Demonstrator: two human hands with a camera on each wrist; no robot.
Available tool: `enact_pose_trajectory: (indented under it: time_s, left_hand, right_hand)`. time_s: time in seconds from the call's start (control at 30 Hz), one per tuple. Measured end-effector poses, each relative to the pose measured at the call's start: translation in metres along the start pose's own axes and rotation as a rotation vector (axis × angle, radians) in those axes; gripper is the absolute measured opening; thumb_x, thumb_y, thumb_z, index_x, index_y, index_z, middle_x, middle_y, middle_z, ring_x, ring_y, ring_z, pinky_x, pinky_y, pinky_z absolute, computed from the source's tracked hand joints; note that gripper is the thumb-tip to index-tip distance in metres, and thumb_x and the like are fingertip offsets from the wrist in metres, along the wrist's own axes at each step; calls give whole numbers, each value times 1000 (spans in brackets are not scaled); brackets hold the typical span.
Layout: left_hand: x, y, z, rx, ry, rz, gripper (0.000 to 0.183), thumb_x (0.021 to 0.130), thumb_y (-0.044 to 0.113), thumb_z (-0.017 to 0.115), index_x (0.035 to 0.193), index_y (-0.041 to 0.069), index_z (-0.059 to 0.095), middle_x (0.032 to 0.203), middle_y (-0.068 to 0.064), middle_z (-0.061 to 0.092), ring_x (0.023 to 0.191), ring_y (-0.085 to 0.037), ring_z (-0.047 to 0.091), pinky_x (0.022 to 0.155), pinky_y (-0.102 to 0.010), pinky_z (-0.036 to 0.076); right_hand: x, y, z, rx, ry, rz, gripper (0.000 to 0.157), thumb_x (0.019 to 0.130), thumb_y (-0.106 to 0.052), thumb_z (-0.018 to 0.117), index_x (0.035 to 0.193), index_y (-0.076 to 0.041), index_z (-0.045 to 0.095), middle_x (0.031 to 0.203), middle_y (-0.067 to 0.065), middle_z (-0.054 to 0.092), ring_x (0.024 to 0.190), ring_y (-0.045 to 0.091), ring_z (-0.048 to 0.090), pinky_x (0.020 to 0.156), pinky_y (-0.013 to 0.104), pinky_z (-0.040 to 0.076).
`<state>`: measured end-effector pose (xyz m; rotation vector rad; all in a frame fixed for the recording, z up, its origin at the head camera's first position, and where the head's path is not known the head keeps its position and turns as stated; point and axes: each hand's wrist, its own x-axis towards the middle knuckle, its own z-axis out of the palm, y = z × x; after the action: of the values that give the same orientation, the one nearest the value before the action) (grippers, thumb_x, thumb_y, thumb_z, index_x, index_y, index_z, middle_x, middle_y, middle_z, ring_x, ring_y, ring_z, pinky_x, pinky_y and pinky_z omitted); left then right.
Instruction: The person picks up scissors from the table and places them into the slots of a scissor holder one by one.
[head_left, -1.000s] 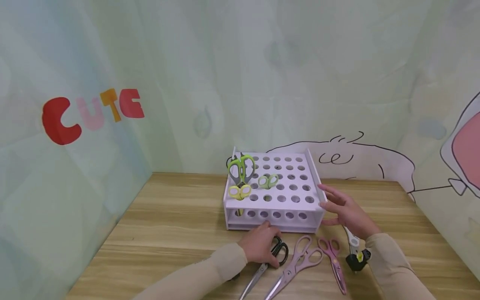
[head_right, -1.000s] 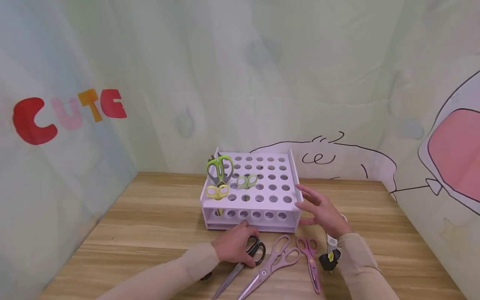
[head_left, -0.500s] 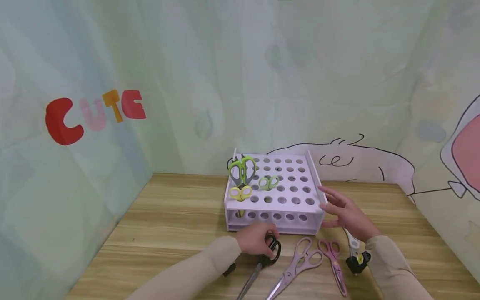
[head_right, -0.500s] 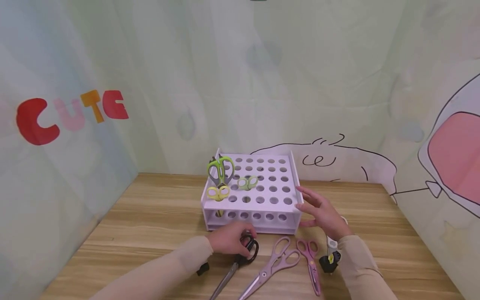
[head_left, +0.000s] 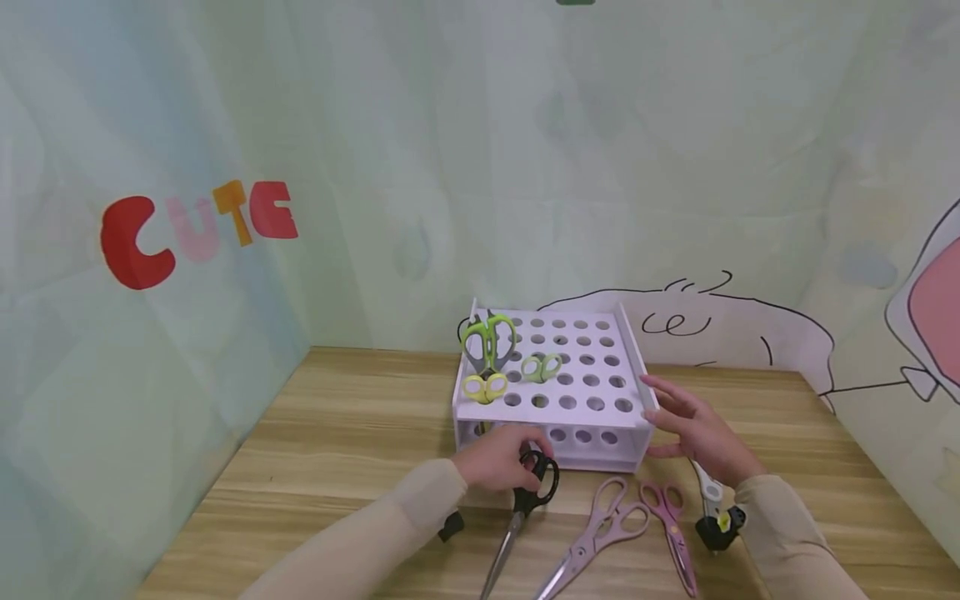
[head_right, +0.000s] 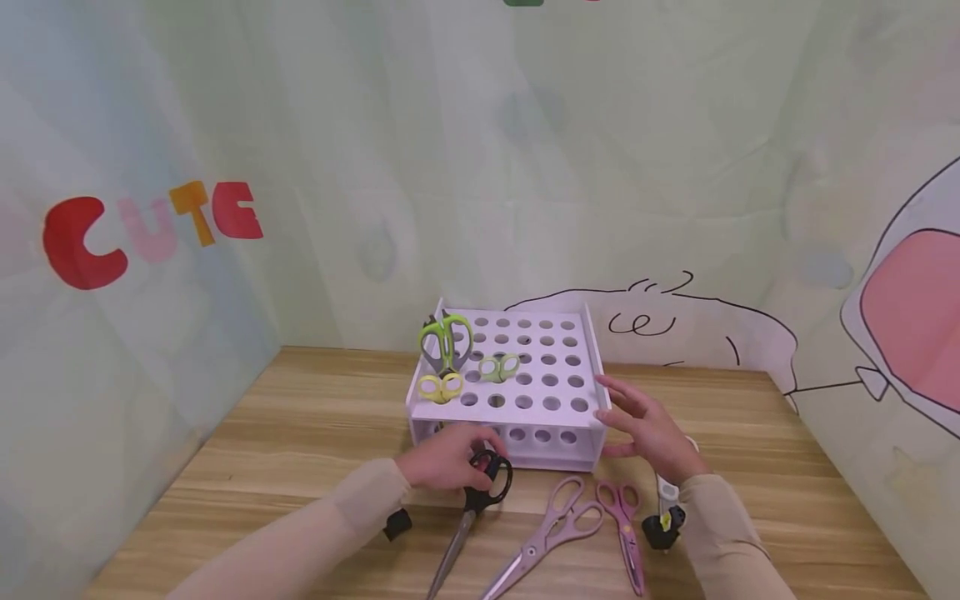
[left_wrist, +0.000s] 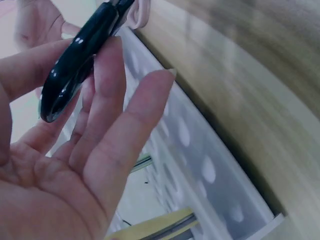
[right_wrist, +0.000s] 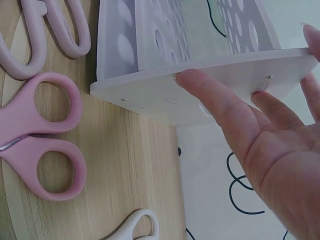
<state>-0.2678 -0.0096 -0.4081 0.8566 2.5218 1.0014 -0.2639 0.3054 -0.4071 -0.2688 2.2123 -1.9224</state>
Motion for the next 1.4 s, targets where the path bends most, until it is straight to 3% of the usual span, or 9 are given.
enact_pose_trajectory:
  time_s: [0.27,0.5,0.7,0.83,1.03,1.17,1.4]
  left_hand:
    - [-4,8,-14,-34,47,-22,31,77,2,82,102,16,67,75,1,58,70,-11,54,62,-25,46]
    - [-7,17,-22,-109,57,-31,33,80,0,79,105,14,65,77,-2,57,61,-12,56,48,-27,53]
    - [-9,22,-32,-165,80,-6,33,81,-2,77,107,13,64,80,-4,56,54,-13,56,48,-35,56]
    - [-10,25,-36,-204,111,-1,34,82,-3,76,110,13,64,85,-5,57,53,-14,56,48,-35,56]
    - [-11,31,-45,-249,167,64,34,85,-6,71,114,9,61,86,-9,57,58,-17,60,49,-41,58]
    - [-10,34,-51,-293,202,125,36,86,-9,68,117,5,59,85,-11,56,58,-20,60,49,-39,58]
    - [-11,40,-60,-324,266,139,37,88,-9,67,121,6,59,89,-12,59,68,-21,62,52,-37,58]
  right_hand:
    - [0,2,-1,10,-3,-1,68,100,-19,61,157,-11,25,159,30,14,120,33,55,84,54,55]
    - [1,2,-2,24,-19,-2,67,101,-19,59,157,-10,24,159,29,13,121,30,54,85,54,55]
    - [-1,1,-2,21,-15,14,68,100,-20,60,157,-11,24,160,28,11,123,33,52,86,53,55]
    - [-1,1,-3,18,-13,13,68,100,-21,60,157,-11,23,160,28,11,125,37,50,85,53,55]
    - [1,2,-3,15,-11,11,69,100,-21,60,157,-12,24,160,28,11,126,39,49,85,52,55]
    - [1,2,-2,16,-8,11,68,100,-21,61,157,-12,25,160,28,11,128,41,47,85,53,55]
    - [1,2,-2,12,-6,16,68,100,-22,61,157,-13,25,160,27,11,130,44,44,85,53,55]
